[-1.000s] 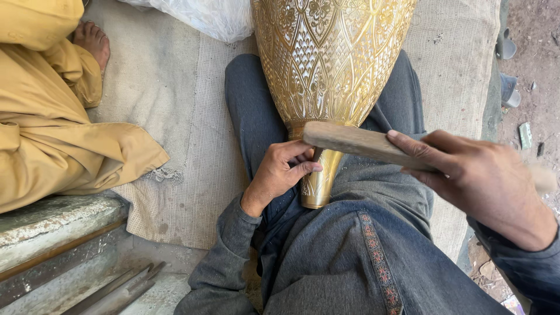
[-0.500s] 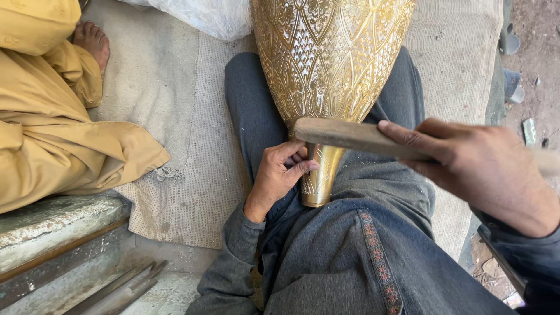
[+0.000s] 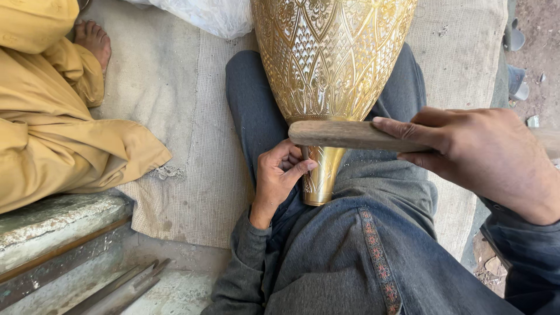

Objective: The person sits on the ground with a large engraved brass vase on their lap and decorates its narrow neck, holding a chisel against the metal and striking it with a wooden mallet to cut decorative patterns, repositioning the chisel repeatedly around the band. At the end they rest a hand on the vase.

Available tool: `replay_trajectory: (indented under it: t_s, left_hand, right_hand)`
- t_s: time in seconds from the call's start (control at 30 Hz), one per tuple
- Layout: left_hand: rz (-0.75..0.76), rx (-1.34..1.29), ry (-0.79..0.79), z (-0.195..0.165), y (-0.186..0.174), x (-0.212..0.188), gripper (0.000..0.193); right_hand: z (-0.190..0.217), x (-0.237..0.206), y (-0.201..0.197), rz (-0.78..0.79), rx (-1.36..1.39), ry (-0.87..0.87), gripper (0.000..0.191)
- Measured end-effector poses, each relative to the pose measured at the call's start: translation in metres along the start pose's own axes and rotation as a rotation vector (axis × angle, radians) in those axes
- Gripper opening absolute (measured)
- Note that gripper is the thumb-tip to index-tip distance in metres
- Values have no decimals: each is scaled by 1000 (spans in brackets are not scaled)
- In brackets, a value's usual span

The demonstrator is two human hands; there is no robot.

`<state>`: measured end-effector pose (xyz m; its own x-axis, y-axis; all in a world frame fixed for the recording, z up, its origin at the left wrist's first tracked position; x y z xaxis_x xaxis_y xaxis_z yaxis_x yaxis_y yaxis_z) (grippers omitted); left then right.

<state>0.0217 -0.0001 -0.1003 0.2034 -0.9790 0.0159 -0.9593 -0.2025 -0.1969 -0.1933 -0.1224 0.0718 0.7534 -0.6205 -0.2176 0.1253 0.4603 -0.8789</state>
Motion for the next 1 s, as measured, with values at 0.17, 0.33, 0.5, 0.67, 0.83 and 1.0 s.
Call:
replay_trajectory:
  t_s: [0.17, 0.33, 0.5, 0.67, 0.83, 1.0]
  left_hand:
    - [-245, -247, -60, 1, -9, -5, 40]
    - [-314, -240, -9, -14, 4, -10, 38]
    - [-318, -34, -31, -27, 17, -10, 40]
    - [-350, 75, 10, -30, 18, -13, 39]
    - [-355, 74, 57, -24, 16, -12, 39]
    - [-334, 138, -8, -17, 16, -11, 36]
  right_hand:
    - [-17, -2, 23, -113, -1, 59, 78]
    - [-32, 1, 46, -238, 17, -46, 77]
    - [-30, 7, 43, -264, -13, -76, 75]
    - [-11, 19, 26, -256, -133, -134, 71]
    - [14, 26, 6, -178, 16, -225, 68]
    - [49, 35, -11, -194, -207, -383, 45]
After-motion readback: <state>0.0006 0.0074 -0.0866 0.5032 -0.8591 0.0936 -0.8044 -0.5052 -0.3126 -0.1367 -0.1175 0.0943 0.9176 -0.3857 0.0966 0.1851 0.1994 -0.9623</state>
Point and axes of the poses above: each hand's wrist, its own x-axis towards the middle knuckle, its own y-axis out of the palm, z = x × y, the point moved 5 cm from there along x, towards the middle knuckle, and after that the axes turned 14 degrees about x, right-handed, at the moved point
